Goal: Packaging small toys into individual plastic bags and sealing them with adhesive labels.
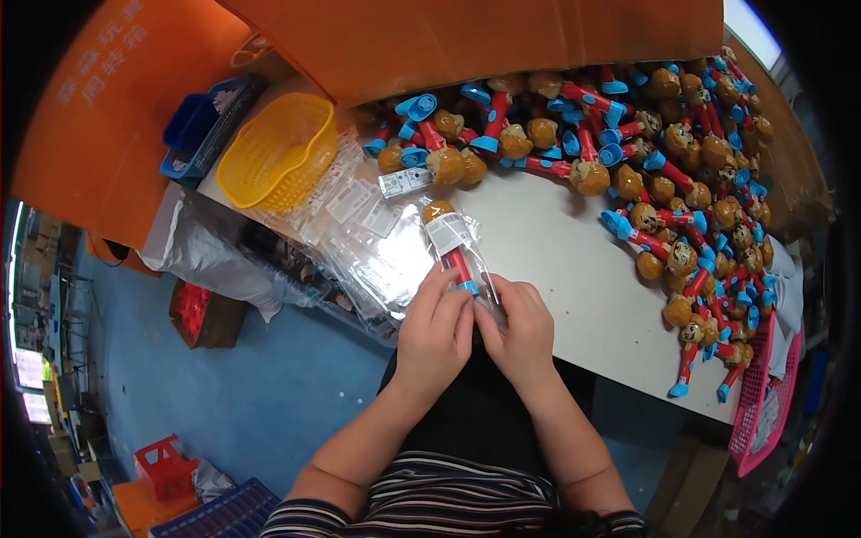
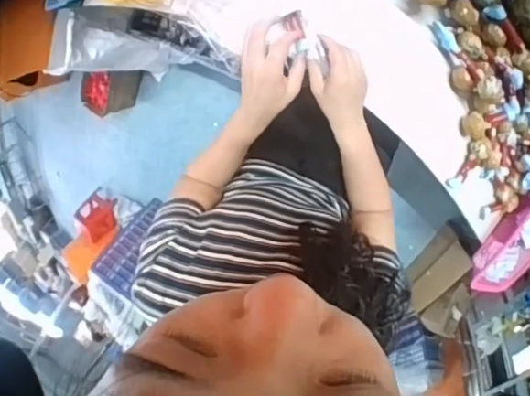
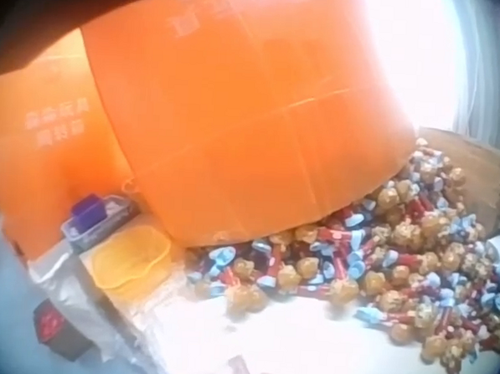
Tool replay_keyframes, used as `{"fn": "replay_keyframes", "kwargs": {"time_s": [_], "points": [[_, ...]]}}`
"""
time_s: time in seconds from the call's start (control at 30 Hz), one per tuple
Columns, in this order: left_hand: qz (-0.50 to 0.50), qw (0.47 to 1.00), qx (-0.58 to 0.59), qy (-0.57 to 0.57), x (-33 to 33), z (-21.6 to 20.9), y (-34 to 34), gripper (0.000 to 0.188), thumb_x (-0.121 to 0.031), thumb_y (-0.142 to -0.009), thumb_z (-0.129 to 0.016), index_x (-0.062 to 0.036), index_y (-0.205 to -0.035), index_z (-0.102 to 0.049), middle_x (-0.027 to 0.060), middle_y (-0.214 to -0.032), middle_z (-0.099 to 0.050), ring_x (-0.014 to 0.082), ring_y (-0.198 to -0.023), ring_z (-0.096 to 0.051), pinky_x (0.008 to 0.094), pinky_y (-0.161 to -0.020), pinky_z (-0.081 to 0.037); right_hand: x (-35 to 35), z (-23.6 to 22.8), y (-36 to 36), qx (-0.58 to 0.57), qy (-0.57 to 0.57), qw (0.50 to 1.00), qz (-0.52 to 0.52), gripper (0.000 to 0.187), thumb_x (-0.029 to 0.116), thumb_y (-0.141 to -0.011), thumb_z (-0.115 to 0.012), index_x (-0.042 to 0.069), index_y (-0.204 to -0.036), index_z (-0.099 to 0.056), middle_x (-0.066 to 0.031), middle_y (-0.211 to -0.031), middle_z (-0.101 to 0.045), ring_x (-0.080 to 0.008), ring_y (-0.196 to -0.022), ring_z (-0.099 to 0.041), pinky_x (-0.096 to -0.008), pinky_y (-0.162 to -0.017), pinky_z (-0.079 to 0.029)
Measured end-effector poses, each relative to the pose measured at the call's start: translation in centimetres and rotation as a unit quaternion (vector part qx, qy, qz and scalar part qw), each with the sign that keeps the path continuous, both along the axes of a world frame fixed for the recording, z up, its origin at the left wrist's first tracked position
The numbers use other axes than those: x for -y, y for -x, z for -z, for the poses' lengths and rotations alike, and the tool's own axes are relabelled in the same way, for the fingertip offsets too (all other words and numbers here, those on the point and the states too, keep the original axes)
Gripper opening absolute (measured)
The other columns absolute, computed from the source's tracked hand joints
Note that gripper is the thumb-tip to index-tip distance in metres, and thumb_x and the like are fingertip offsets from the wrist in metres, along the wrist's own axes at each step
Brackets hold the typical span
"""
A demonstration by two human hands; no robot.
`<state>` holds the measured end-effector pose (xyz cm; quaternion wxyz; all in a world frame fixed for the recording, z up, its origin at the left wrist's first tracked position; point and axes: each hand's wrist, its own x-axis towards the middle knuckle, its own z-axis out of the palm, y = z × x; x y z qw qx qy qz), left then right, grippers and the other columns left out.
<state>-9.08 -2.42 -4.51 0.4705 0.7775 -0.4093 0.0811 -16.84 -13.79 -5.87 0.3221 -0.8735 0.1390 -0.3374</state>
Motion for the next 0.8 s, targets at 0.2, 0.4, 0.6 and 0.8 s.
{"fn": "replay_keyframes", "kwargs": {"time_s": [0.2,0.4,0.6,0.8], "points": [[0.002,0.999,0.028,0.037,0.0,0.7,1.4,0.014,0.006,-0.081,-0.067,0.0044,-0.094,-0.063,0.0209,-0.114,-0.062,0.0378,-0.107,-0.065,0.0387,-0.085,-0.056,0.5,0.1,-0.3,0.005,-0.019,1.0,0.001,0.033,0.006,-0.078,-0.073,0.003,-0.109,-0.063,-0.0123,-0.091,-0.067,-0.0296,-0.082,-0.064,-0.0371,-0.069,-0.052],[0.018,0.999,0.028,0.043,-0.3,0.9,1.7,0.015,0.007,-0.079,-0.068,0.0058,-0.094,-0.062,0.0221,-0.115,-0.06,0.0393,-0.108,-0.064,0.0391,-0.084,-0.057,0.7,-0.1,0.4,-0.006,-0.092,0.996,0.001,0.031,0.004,-0.079,-0.073,0.003,-0.107,-0.063,-0.0124,-0.09,-0.067,-0.0264,-0.079,-0.066,-0.0345,-0.068,-0.054],[0.06,0.997,0.022,0.044,0.1,0.5,2.7,0.017,0.007,-0.077,-0.069,0.003,-0.093,-0.063,0.0203,-0.114,-0.061,0.0425,-0.112,-0.063,0.0412,-0.085,-0.056,0.9,-1.4,3.1,0.017,-0.15,0.988,0.034,0.016,0.002,-0.082,-0.074,0.0,-0.095,-0.065,-0.0105,-0.083,-0.065,-0.0189,-0.065,-0.065,-0.0281,-0.058,-0.053],[0.023,0.998,0.049,-0.009,0.5,1.1,3.5,0.021,0.005,-0.073,-0.071,-0.0013,-0.092,-0.065,0.0187,-0.112,-0.063,0.0453,-0.116,-0.06,0.0451,-0.09,-0.053,2.9,-1.2,5.6,-0.058,-0.352,0.932,0.058,0.018,0.0,-0.085,-0.071,-0.004,-0.102,-0.066,-0.0071,-0.085,-0.067,-0.0086,-0.072,-0.063,-0.021,-0.065,-0.053]]}}
